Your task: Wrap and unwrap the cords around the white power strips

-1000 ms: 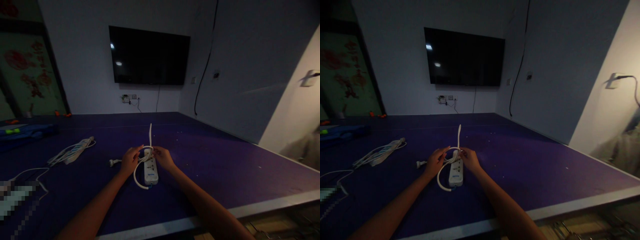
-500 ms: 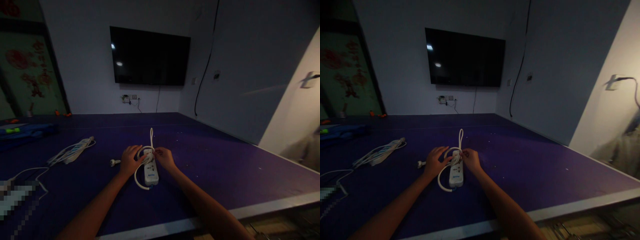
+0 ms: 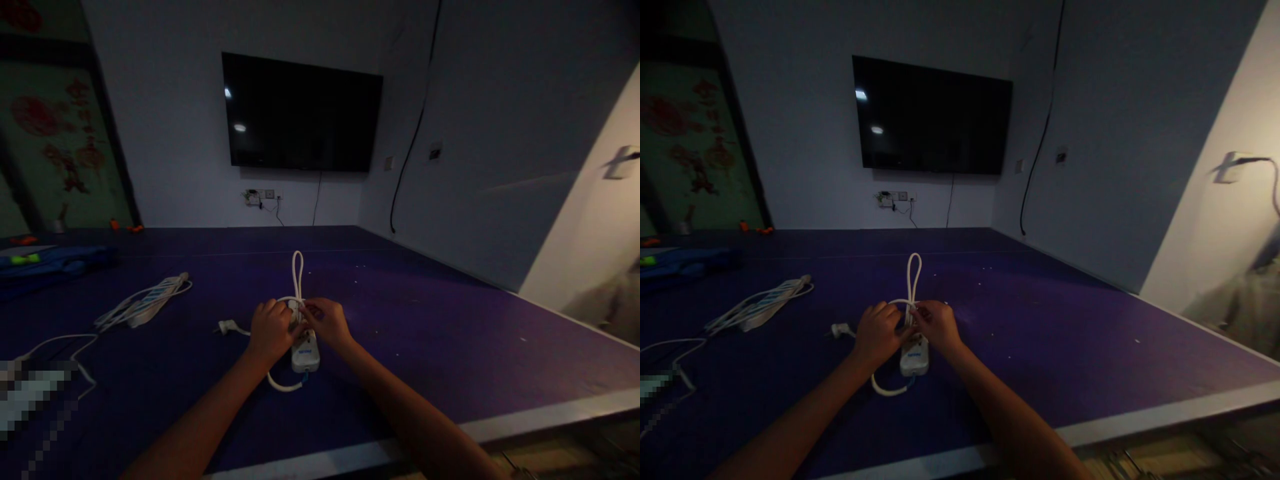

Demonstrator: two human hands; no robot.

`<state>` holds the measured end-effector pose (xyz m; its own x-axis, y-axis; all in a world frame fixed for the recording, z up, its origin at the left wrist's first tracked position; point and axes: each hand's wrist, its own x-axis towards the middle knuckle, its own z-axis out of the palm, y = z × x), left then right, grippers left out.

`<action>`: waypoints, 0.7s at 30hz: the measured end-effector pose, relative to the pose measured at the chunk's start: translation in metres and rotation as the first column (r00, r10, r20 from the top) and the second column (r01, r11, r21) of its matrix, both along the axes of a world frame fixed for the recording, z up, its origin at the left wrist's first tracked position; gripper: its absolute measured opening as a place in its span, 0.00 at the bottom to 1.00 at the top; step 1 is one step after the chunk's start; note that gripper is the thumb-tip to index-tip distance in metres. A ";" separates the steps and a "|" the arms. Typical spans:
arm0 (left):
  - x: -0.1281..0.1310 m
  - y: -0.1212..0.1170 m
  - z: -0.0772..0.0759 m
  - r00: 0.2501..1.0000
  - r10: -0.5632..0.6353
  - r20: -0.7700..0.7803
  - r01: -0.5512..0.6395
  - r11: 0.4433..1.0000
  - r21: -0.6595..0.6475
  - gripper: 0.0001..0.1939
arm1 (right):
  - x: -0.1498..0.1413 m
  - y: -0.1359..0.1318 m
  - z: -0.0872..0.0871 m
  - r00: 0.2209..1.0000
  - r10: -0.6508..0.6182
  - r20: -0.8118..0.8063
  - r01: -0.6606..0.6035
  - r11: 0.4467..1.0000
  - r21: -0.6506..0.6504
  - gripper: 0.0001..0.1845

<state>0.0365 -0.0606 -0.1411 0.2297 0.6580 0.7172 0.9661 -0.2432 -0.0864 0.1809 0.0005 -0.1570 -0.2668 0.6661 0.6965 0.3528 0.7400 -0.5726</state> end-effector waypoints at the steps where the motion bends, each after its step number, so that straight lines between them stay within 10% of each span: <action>1: 0.000 0.000 -0.001 1.000 0.001 0.006 -0.001 1.000 0.005 0.15 | -0.001 -0.004 0.002 0.999 -0.005 0.044 0.003 0.999 0.045 0.11; 9: 0.002 0.001 -0.005 0.997 -0.063 0.034 0.061 0.996 0.058 0.14 | 0.002 -0.011 0.006 0.967 -0.123 0.224 0.084 0.981 0.174 0.12; 21: 0.001 0.007 -0.012 0.982 -0.187 0.005 0.185 0.979 0.087 0.13 | 0.005 -0.002 0.008 0.915 -0.337 0.224 0.337 0.941 0.035 0.15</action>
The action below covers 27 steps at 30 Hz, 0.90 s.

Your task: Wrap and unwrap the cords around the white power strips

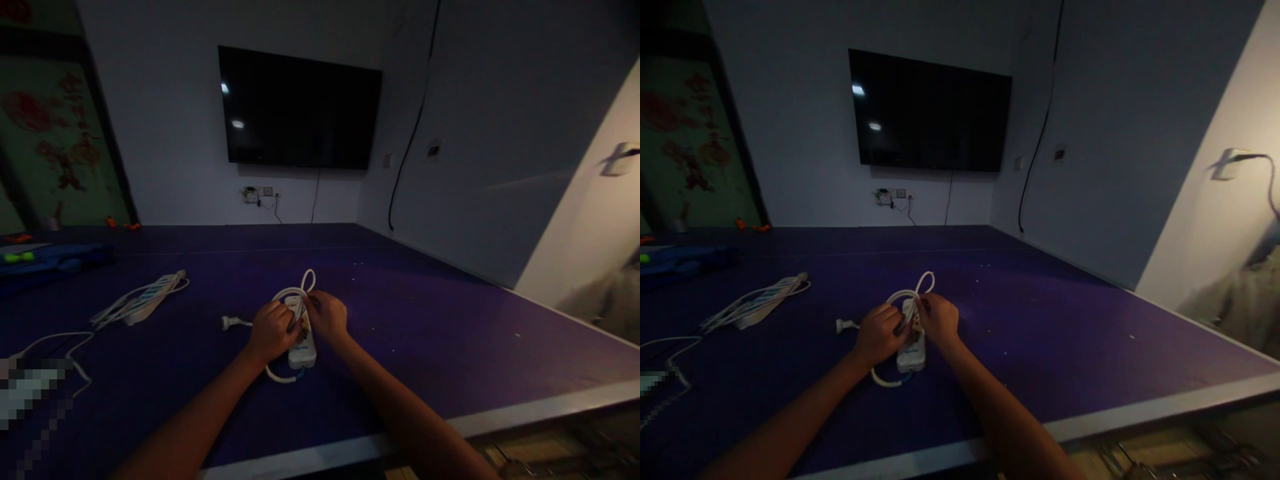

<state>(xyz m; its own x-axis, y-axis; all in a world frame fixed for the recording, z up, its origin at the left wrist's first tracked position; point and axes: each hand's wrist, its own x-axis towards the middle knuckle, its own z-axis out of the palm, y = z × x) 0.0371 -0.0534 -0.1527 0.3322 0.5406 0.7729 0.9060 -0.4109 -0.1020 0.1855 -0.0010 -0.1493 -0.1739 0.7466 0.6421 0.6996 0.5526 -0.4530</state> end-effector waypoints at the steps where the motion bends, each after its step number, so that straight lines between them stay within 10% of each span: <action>1: 0.001 -0.001 0.000 1.000 -0.014 0.005 0.014 1.000 0.010 0.13 | 0.001 0.003 -0.001 0.999 -0.028 -0.018 0.028 0.999 -0.025 0.15; 9: 0.005 -0.007 0.001 0.991 -0.128 0.028 0.124 0.986 0.109 0.13 | 0.015 0.023 -0.007 0.988 -0.148 -0.051 0.139 0.978 -0.154 0.15; 27: 0.004 -0.007 0.000 0.992 0.058 0.111 -0.065 0.996 0.063 0.18 | 0.006 0.002 -0.005 0.982 0.188 -0.005 -0.178 0.938 0.299 0.12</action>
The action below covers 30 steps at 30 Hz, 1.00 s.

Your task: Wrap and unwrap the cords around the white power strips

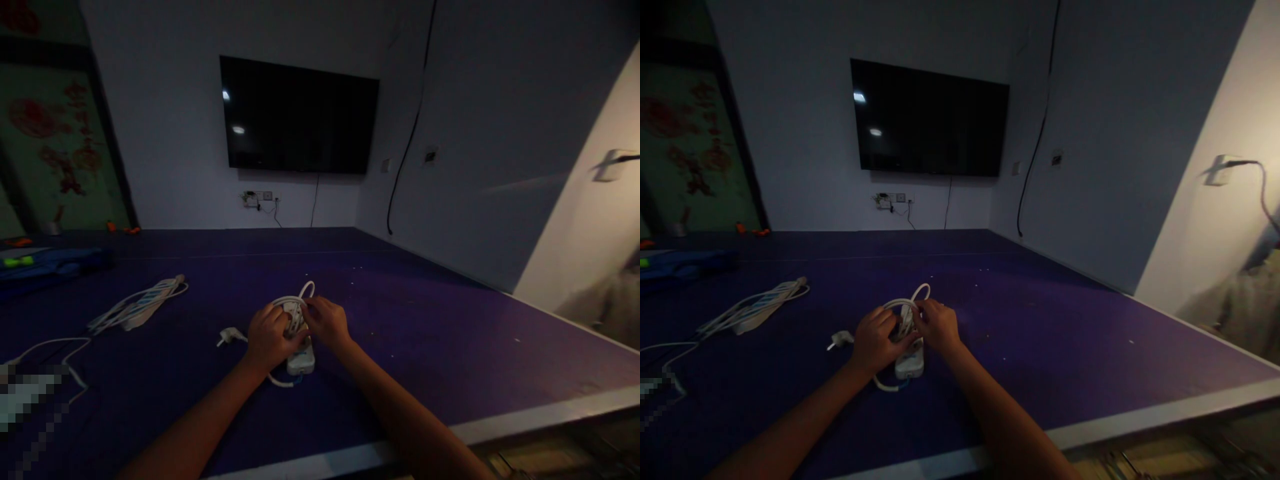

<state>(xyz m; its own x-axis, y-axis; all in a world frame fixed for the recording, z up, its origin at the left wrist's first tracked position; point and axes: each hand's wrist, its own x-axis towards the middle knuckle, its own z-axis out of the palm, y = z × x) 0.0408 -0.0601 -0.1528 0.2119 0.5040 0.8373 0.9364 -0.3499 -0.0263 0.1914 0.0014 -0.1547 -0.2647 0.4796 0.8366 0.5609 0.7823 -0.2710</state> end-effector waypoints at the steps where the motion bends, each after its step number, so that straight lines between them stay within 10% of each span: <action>1: 0.000 0.001 -0.001 1.000 0.004 -0.005 -0.004 1.000 -0.004 0.18 | 0.000 0.000 -0.001 1.000 0.025 0.016 -0.025 1.000 0.018 0.12; 10: 0.000 0.006 -0.002 0.997 -0.059 -0.044 0.059 0.998 -0.005 0.17 | -0.001 -0.001 -0.001 0.994 -0.082 0.076 0.079 0.996 0.041 0.12; 24: 0.003 0.002 -0.001 0.979 -0.176 -0.100 0.186 0.977 0.105 0.13 | 0.008 0.020 0.000 0.932 -0.353 0.083 0.357 0.851 -0.385 0.14; 30: 0.007 -0.007 -0.004 0.973 -0.229 -0.022 0.230 0.960 0.162 0.09 | 0.030 0.049 -0.018 0.947 -0.307 -0.091 0.217 0.825 -0.521 0.13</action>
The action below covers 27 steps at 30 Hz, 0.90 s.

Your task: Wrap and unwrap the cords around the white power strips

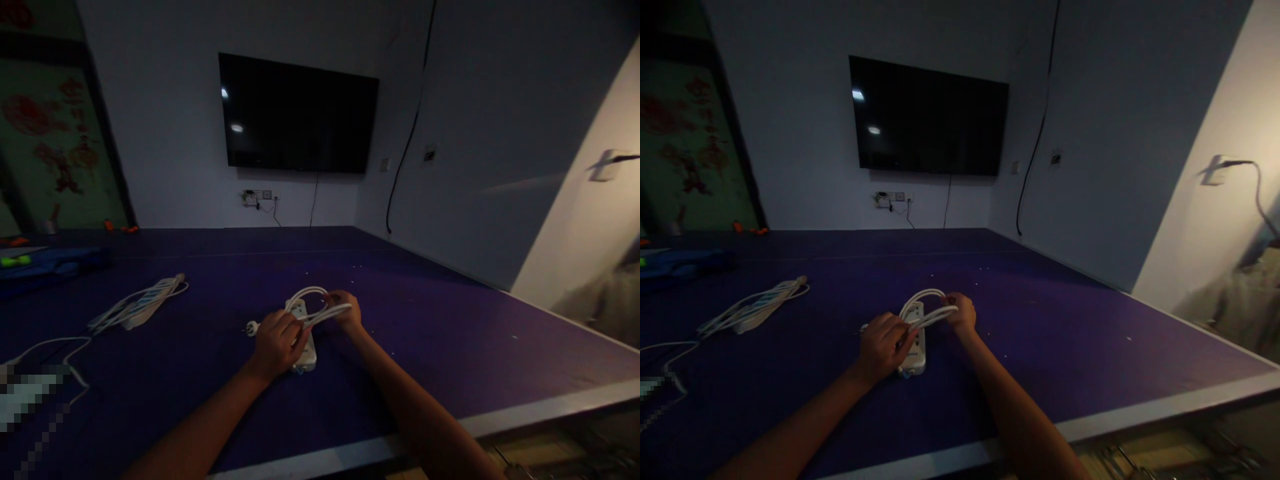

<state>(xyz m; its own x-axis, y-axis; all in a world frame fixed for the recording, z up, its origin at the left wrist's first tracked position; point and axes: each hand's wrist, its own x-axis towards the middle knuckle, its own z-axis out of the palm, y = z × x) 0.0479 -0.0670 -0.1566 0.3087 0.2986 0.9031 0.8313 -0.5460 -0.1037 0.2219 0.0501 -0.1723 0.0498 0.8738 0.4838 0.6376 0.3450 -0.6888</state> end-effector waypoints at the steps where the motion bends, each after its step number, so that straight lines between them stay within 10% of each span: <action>1: 0.000 0.000 0.000 1.000 0.006 0.013 -0.006 1.000 -0.018 0.09 | 0.001 0.003 -0.002 0.999 0.022 -0.029 -0.021 0.999 0.027 0.12; 6: -0.005 0.003 0.001 1.000 0.015 -0.009 -0.016 0.989 -0.146 0.12 | -0.004 0.004 -0.003 0.948 0.126 -0.293 -0.119 0.992 0.040 0.14; 15: -0.021 0.014 0.000 0.975 0.151 0.165 -0.086 0.935 -0.344 0.14 | -0.002 -0.001 0.008 0.515 0.141 -0.846 -0.455 0.881 -0.130 0.14; 27: -0.033 0.023 -0.007 0.977 0.198 0.079 -0.122 0.822 -0.556 0.08 | -0.005 -0.003 0.008 0.533 0.193 -0.824 -0.446 0.891 -0.080 0.23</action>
